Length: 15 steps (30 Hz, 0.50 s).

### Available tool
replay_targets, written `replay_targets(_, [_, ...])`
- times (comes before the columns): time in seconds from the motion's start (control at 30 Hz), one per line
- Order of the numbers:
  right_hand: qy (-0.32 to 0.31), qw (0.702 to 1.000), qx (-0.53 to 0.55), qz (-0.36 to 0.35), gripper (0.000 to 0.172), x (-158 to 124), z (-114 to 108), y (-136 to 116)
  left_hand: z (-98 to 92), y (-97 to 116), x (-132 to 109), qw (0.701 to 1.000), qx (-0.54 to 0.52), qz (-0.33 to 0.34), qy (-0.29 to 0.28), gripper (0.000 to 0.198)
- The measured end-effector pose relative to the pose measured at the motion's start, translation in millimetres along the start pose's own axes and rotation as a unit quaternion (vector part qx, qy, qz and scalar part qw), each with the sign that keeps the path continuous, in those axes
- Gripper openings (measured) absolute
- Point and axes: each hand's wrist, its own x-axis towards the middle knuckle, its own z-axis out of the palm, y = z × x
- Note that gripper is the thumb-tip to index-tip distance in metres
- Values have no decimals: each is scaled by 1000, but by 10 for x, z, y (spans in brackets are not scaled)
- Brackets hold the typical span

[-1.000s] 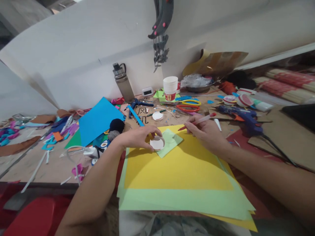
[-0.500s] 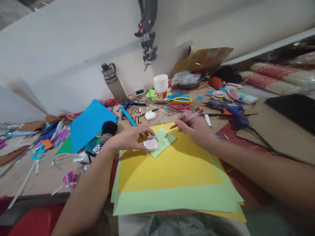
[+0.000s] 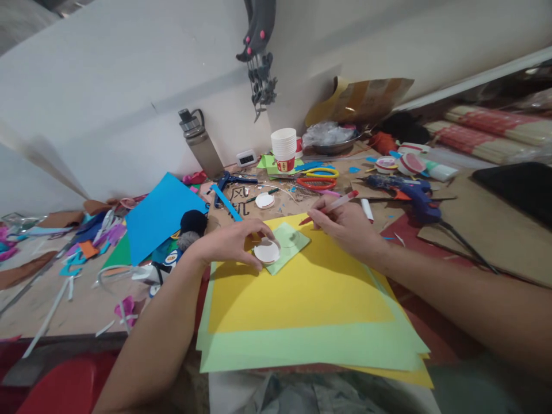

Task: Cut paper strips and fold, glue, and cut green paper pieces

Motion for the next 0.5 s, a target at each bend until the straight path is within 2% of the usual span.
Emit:
replay_targets(0.07, [1,1000,4,-3,22,-3,-1,9,-16,-17,-9,1000,-22,0,4,57])
replay_targets(0.2, [8,1000,-3,-5,24,-16,-6,13,-46,-53,-29,998,-58,-6,1,39])
replay_targets(0.5, [14,999,-50,1,27,-50,-11,-4,1,-108,-13,999,-47,23,2,46])
